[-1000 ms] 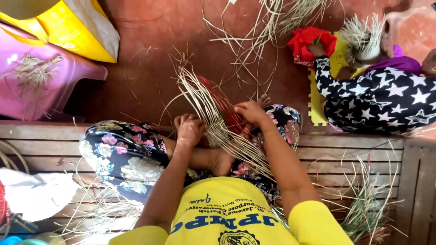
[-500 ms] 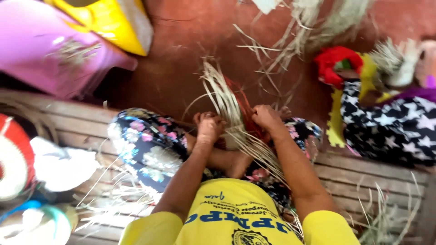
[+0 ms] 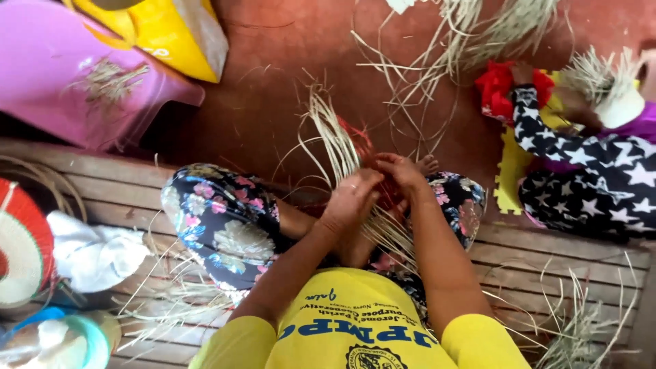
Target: Weaving a basket using dried plant fibers by interlacing strands.
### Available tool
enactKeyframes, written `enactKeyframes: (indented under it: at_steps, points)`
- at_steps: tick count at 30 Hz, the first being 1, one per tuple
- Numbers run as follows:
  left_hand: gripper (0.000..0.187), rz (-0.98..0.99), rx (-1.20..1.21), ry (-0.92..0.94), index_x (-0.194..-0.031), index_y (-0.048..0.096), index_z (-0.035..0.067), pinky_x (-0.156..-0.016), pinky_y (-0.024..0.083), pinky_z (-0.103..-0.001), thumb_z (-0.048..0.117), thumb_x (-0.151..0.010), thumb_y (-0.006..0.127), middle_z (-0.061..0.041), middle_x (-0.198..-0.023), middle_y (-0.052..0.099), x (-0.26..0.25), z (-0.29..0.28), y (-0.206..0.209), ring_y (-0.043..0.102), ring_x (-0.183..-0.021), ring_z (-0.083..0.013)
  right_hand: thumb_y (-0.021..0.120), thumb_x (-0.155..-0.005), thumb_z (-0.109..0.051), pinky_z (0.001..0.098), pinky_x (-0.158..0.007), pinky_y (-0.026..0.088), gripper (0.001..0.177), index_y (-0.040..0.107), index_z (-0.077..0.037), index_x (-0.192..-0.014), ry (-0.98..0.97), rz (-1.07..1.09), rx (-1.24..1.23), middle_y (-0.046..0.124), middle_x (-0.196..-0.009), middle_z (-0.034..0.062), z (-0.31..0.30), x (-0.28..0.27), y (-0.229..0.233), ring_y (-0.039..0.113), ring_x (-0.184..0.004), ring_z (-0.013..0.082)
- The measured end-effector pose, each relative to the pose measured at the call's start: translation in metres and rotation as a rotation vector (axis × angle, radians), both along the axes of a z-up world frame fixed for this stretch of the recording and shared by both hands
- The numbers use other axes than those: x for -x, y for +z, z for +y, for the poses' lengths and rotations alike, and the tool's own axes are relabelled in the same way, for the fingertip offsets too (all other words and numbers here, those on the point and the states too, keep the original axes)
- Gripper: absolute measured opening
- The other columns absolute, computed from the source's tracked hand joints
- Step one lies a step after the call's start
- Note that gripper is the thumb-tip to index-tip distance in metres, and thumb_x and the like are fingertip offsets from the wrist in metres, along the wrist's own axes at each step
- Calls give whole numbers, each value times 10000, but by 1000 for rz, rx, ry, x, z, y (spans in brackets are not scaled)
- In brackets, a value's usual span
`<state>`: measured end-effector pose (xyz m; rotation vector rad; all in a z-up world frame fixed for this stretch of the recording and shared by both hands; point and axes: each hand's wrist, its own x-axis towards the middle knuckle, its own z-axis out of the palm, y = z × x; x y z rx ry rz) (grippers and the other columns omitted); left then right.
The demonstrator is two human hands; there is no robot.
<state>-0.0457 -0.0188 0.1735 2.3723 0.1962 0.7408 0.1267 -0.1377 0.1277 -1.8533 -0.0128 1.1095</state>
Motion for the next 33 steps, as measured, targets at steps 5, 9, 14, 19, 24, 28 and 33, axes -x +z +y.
enactKeyframes:
  at_steps: [5, 9, 14, 19, 24, 28, 33]
  points:
    - [626, 100, -13, -329, -1392, 614, 159, -1148, 428, -503, 632, -1027, 428, -113, -1479, 583, 9, -42, -14, 517, -1410, -351, 814, -885, -217, 483, -970, 542, 554, 610, -19, -1361, -231, 342, -273, 708, -1199, 143, -15, -7, -21, 668, -1112, 301]
    - [613, 189, -17, -337, -1381, 620, 172, -1199, 373, -483, 634, -1028, 424, -82, -1447, 618, 18, -38, -20, 515, -1423, -303, 779, -850, -67, 397, -870, 576, 315, 705, -58, -1156, -281, 385, -305, 759, -962, 60, -16, -10, -37, 732, -937, 223]
    - [670, 352, 170, -461, -1424, 582, 102, -1227, 331, -534, 619, -1062, 359, -158, -1453, 604, 16, -27, -16, 474, -1449, -362, 762, -788, -31, 479, -684, 522, 191, 781, -197, -881, -557, 632, -437, 722, -771, 198, -48, -79, -95, 711, -715, 396]
    - [649, 388, 300, -505, -1481, 535, 119, -1229, 306, -562, 596, -1068, 382, -178, -1460, 594, 16, -21, -6, 457, -1452, -395, 726, -755, 97, 492, -693, 552, 153, 732, -55, -767, -1024, 418, -450, 674, -712, 218, -135, -200, 2, 680, -686, 391]
    - [715, 561, 345, -499, -1458, 553, 93, -1225, 263, -473, 609, -1001, 366, -120, -1529, 532, 10, -17, 22, 402, -1476, -330, 618, -1072, -229, 404, -543, 504, 326, 593, -46, -803, -1238, -80, -651, 618, -644, 75, -169, -239, 127, 604, -577, 237]
    - [514, 454, 554, -467, -1447, 584, 162, -1208, 335, -463, 429, -1008, 548, -66, -1428, 630, 9, -17, -3, 497, -1412, -306, 690, -939, -442, 361, -744, 523, 406, 558, -271, -1282, -437, -541, 227, 689, -1102, 21, -164, -227, 70, 661, -891, 222]
    - [326, 389, 601, -250, -1320, 685, 286, -1110, 480, -342, 223, -1005, 633, 55, -1219, 727, -19, -12, -8, 652, -1234, -171, 705, -873, -547, 366, -921, 553, 320, 847, -262, -899, 296, -141, 620, 798, -872, 3, -51, -73, 70, 760, -939, 254]
